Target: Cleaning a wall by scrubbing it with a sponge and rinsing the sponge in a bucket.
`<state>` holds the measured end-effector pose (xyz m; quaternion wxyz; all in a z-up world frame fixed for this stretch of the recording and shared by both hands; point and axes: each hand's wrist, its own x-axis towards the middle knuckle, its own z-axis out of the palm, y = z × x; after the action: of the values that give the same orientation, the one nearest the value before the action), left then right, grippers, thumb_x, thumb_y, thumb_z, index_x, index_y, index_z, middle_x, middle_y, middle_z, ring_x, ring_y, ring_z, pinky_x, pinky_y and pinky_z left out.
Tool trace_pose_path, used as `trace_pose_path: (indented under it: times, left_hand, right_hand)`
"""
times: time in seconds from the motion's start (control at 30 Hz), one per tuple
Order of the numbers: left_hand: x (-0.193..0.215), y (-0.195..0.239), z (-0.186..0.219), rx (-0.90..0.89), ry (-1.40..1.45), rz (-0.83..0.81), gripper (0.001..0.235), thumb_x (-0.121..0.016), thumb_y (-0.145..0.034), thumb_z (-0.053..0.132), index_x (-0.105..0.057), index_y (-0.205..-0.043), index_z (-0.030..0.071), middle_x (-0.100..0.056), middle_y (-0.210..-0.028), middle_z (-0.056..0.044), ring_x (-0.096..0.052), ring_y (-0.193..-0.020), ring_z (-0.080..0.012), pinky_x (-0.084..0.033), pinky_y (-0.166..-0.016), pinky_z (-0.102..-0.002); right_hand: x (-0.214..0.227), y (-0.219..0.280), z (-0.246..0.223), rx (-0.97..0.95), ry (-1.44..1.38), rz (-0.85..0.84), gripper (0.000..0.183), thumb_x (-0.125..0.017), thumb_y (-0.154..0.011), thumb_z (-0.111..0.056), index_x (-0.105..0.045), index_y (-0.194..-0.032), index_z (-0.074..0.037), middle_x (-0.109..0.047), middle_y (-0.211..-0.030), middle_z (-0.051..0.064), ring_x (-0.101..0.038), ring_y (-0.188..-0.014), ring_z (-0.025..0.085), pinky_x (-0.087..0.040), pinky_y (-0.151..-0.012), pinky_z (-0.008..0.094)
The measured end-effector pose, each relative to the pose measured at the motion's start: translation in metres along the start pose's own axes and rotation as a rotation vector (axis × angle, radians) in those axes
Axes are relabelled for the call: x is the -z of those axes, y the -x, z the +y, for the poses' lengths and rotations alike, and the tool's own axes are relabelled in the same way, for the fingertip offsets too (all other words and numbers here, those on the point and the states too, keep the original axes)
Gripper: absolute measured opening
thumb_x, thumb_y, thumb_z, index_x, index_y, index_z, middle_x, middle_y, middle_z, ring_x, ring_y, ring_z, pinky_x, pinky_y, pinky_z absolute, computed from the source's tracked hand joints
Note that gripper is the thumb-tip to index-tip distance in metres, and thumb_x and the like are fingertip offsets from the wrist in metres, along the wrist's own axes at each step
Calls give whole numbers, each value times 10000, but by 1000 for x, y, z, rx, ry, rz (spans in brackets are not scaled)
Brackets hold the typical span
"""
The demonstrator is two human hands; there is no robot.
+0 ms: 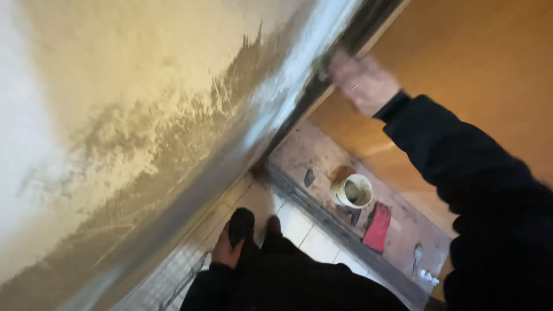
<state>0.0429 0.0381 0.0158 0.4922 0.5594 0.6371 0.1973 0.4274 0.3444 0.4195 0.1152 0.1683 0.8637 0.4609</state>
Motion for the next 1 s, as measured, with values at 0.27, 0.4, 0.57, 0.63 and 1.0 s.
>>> trace_pose_path:
  times: [0.27, 0.4, 0.57, 0.63, 1.0]
  left_hand:
    - [-4, -5, 11, 25, -19, -88, 872, -695, -845, 439, -280, -1587, 243, -485, -1542, -73, -548, -1341, -338, -482, -1042, -484]
    - [-4, -11, 3, -122, 28, -58, 858, -687, -840, 400, -300, -1572, 175, -486, -1534, -136, -506, -1379, -350, -446, -1097, -433]
    - [-11, -17, -2, -8, -23, 21, 873, -719, -816, 464, -332, -1565, 241, -539, -1499, -72, -579, -1302, -338, -487, -1049, -443]
    - [-12, -22, -3, -20, -23, 17, 885, -720, -814, 454, -314, -1573, 249, -527, -1514, -69, -568, -1321, -318, -478, -1066, -420]
    - [-9, -22, 6, -66, 50, -24, 876, -723, -817, 379, -313, -1569, 196, -506, -1515, -130, -571, -1297, -368, -482, -1035, -477]
  right_hand:
    - [11, -22, 17, -168, -1042, 524, 363, -342, -1083, -142, -615, -990, 78, -654, -1202, 277, -618, -1183, 472, -517, -1019, 587]
    - [21, -7, 14, -435, 87, 283, 396, -507, -1080, -247, -716, -1344, -40, -680, -1398, 109, -563, -1389, 278, -220, -1267, 455]
    - [-21, 8, 21, -292, 144, -85, 454, -486, -1084, -116, -474, -1536, -74, -452, -1603, 87, -372, -1516, 234, -289, -1280, 429]
    - [-8, -7, 19, -303, -172, 65, 373, -510, -997, -23, -597, -1360, -30, -555, -1480, 159, -453, -1447, 319, -352, -1229, 499]
    - [-20, 8, 10, -62, -2, -75, 492, -394, -1056, -355, -559, -1457, -123, -559, -1506, 98, -438, -1500, 232, -225, -1301, 428]
